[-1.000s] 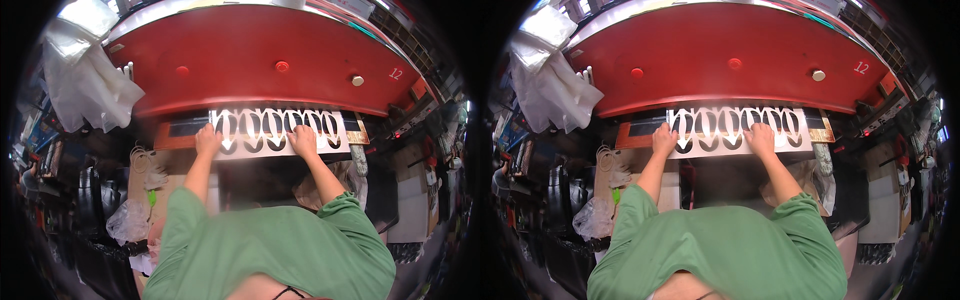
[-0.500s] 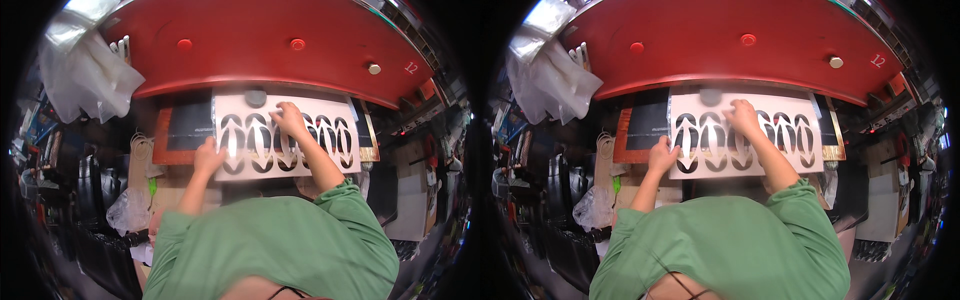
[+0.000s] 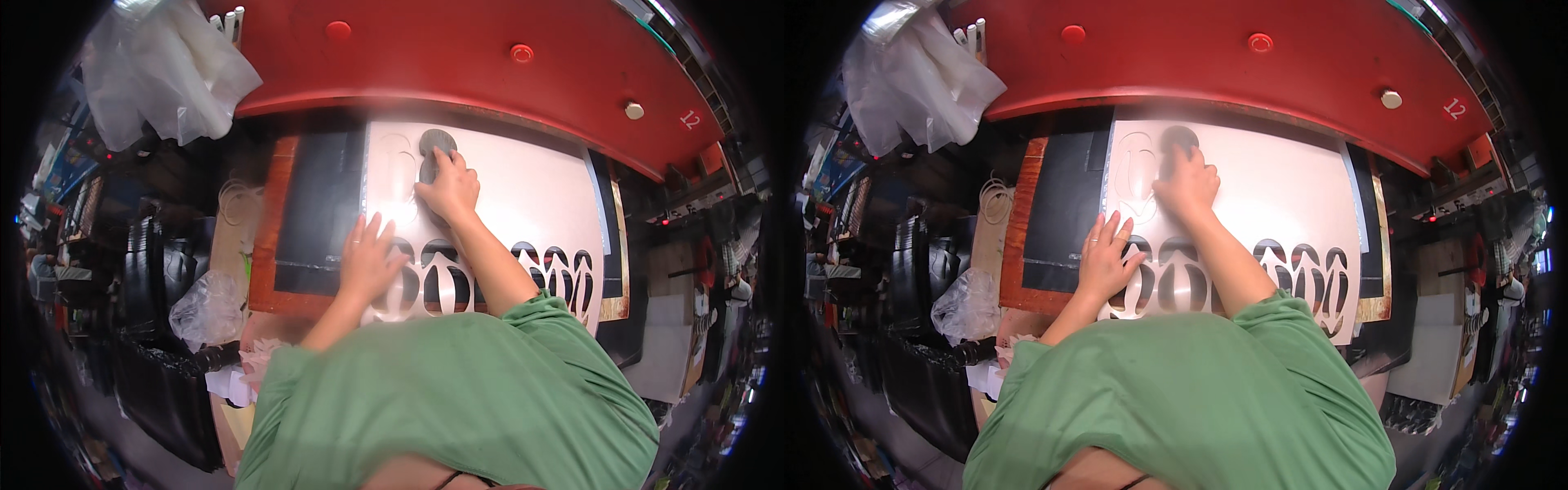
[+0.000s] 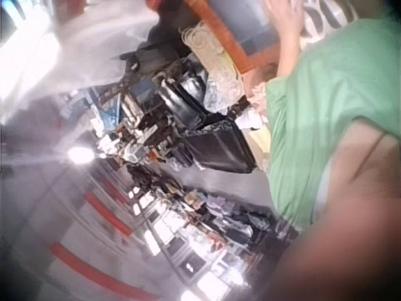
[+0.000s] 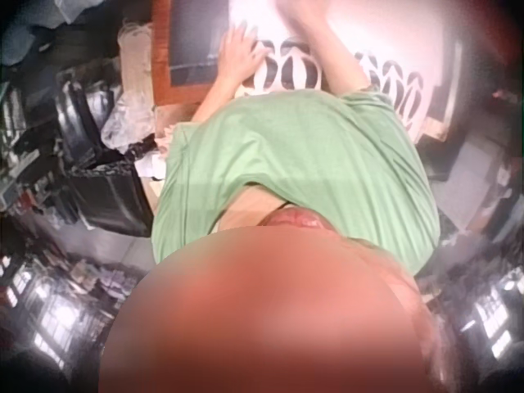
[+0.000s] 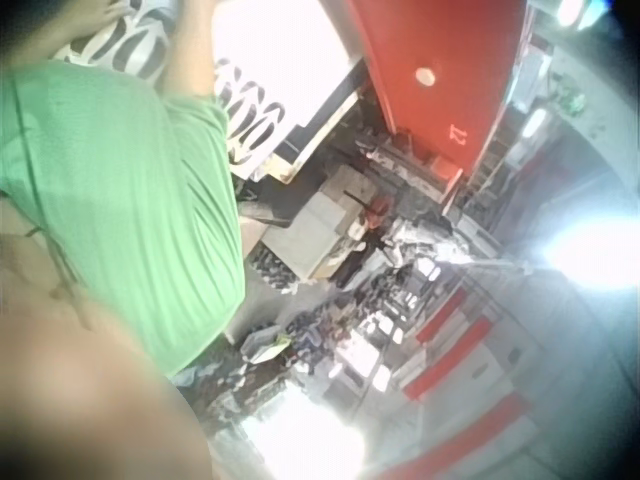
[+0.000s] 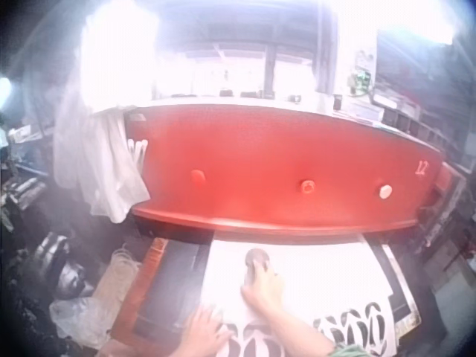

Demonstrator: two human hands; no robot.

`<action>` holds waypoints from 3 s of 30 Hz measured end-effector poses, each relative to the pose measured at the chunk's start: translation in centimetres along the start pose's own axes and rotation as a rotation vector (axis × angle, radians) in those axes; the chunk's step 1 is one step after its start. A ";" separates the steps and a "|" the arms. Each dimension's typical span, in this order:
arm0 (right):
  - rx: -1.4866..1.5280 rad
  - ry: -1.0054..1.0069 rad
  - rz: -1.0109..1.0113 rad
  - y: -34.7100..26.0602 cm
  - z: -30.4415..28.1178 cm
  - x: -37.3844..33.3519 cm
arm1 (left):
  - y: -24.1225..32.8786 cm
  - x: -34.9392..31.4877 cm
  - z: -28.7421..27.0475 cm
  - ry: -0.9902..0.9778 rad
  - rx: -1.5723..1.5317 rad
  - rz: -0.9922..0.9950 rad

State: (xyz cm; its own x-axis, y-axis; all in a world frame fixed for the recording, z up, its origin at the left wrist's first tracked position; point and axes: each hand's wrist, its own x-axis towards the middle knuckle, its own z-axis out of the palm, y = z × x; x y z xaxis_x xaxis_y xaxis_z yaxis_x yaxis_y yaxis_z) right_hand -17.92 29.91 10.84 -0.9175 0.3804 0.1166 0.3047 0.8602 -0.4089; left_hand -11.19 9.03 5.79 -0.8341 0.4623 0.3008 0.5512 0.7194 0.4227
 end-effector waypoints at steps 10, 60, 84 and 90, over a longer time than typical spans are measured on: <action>0.457 0.076 0.057 6.6 -3.0 -0.6 | 0.4 -2.7 0.6 0.105 0.018 0.069; -0.144 0.510 0.213 30.9 -26.5 18.8 | -3.0 13.6 3.9 0.149 0.184 -0.297; 0.097 0.584 0.025 28.9 -18.8 17.0 | -4.0 16.8 4.9 0.206 0.179 -0.278; 0.068 0.156 -0.032 20.9 -6.0 6.2 | -4.8 16.2 5.9 0.306 0.163 -0.205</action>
State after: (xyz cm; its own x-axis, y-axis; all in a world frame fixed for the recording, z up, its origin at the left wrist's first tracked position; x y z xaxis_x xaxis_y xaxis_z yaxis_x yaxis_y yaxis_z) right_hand -15.75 52.29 8.43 -0.8737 0.4062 0.2676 0.2535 0.8498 -0.4622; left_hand -27.46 16.10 3.54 -0.8681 0.1424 0.4756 0.3429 0.8647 0.3669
